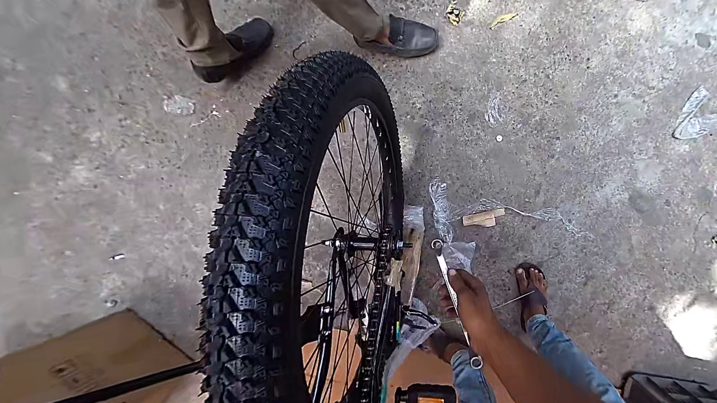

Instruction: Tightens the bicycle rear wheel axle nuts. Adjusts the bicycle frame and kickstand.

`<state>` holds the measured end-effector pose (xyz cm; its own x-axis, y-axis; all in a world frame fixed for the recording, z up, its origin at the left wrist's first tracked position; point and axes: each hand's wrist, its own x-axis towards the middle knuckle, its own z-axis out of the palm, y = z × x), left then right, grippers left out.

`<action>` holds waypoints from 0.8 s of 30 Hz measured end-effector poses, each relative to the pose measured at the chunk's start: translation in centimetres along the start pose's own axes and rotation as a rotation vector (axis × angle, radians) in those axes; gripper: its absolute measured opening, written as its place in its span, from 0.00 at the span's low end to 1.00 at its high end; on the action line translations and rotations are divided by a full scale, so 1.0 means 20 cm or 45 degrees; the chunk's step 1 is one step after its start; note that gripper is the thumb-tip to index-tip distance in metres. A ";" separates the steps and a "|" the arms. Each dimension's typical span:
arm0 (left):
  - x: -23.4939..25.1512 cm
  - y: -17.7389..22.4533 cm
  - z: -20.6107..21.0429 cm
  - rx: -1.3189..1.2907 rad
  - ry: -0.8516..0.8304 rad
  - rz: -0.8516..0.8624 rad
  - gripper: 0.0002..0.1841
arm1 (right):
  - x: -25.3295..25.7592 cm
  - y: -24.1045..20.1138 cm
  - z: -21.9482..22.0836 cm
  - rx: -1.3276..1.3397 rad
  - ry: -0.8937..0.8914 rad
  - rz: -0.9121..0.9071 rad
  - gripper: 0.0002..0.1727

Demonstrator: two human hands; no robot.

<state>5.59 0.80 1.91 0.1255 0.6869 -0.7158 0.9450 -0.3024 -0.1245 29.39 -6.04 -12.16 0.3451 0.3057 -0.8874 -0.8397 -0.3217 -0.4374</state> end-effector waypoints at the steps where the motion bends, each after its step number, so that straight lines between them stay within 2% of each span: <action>1: -0.01 0.06 -0.05 -0.006 -0.039 -0.029 0.42 | -0.01 0.02 -0.02 0.002 0.000 -0.042 0.16; 2: -0.03 0.11 -0.11 -0.023 -0.064 -0.037 0.41 | -0.02 0.04 -0.04 0.004 -0.001 -0.076 0.15; 4: -0.02 0.10 -0.09 -0.052 -0.022 0.004 0.40 | -0.02 0.05 -0.03 0.038 -0.022 -0.083 0.16; 6: 0.03 -0.01 0.10 -0.144 0.200 0.091 0.34 | -0.02 0.04 0.01 0.096 -0.054 -0.043 0.16; 7: 0.05 -0.04 0.16 -0.125 0.227 0.091 0.31 | -0.02 0.04 0.04 0.121 -0.068 -0.032 0.16; 8: 0.05 -0.03 0.15 -0.091 0.119 0.055 0.30 | -0.03 0.04 0.07 0.138 -0.078 -0.033 0.16; 10: 0.10 -0.13 0.28 -0.063 0.279 0.161 0.28 | -0.04 0.02 0.11 0.157 -0.063 -0.080 0.10; 11: 0.13 -0.22 0.40 -0.057 0.458 0.253 0.28 | -0.04 0.01 0.13 0.148 -0.047 -0.099 0.06; 12: 0.14 -0.25 0.43 -0.069 0.524 0.278 0.29 | -0.03 -0.01 0.14 0.129 -0.043 -0.102 0.07; 14: 0.07 -0.09 0.14 -0.029 -0.061 -0.060 0.33 | -0.01 -0.05 0.16 0.088 -0.027 -0.087 0.12; 15: 0.08 -0.09 0.12 -0.045 -0.077 -0.122 0.36 | 0.02 -0.09 0.17 0.056 -0.026 -0.058 0.14; 17: 0.09 -0.24 0.21 -0.032 0.056 -0.051 0.44 | 0.08 -0.17 0.19 -0.044 -0.064 -0.027 0.15; 19: 0.09 -0.32 0.29 0.001 0.186 0.030 0.45 | 0.13 -0.23 0.24 -0.092 -0.108 -0.010 0.16; 21: 0.12 -0.34 0.34 -0.023 0.259 0.059 0.39 | 0.15 -0.26 0.28 -0.097 -0.115 0.002 0.15; 22: 0.12 -0.27 0.27 -0.035 0.156 0.031 0.34 | 0.15 -0.26 0.28 -0.101 -0.111 -0.017 0.15; 23: 0.10 -0.16 0.13 -0.133 -0.045 0.007 0.29 | 0.15 -0.26 0.27 -0.110 -0.101 -0.043 0.14; 24: 0.09 -0.09 0.07 -0.219 -0.032 0.046 0.23 | 0.15 -0.24 0.25 -0.135 -0.096 -0.078 0.13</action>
<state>3.75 1.63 -0.14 0.1551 0.6602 -0.7349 0.9780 -0.2075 0.0200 32.38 0.93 -11.92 0.3586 0.3932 -0.8466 -0.7675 -0.3920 -0.5072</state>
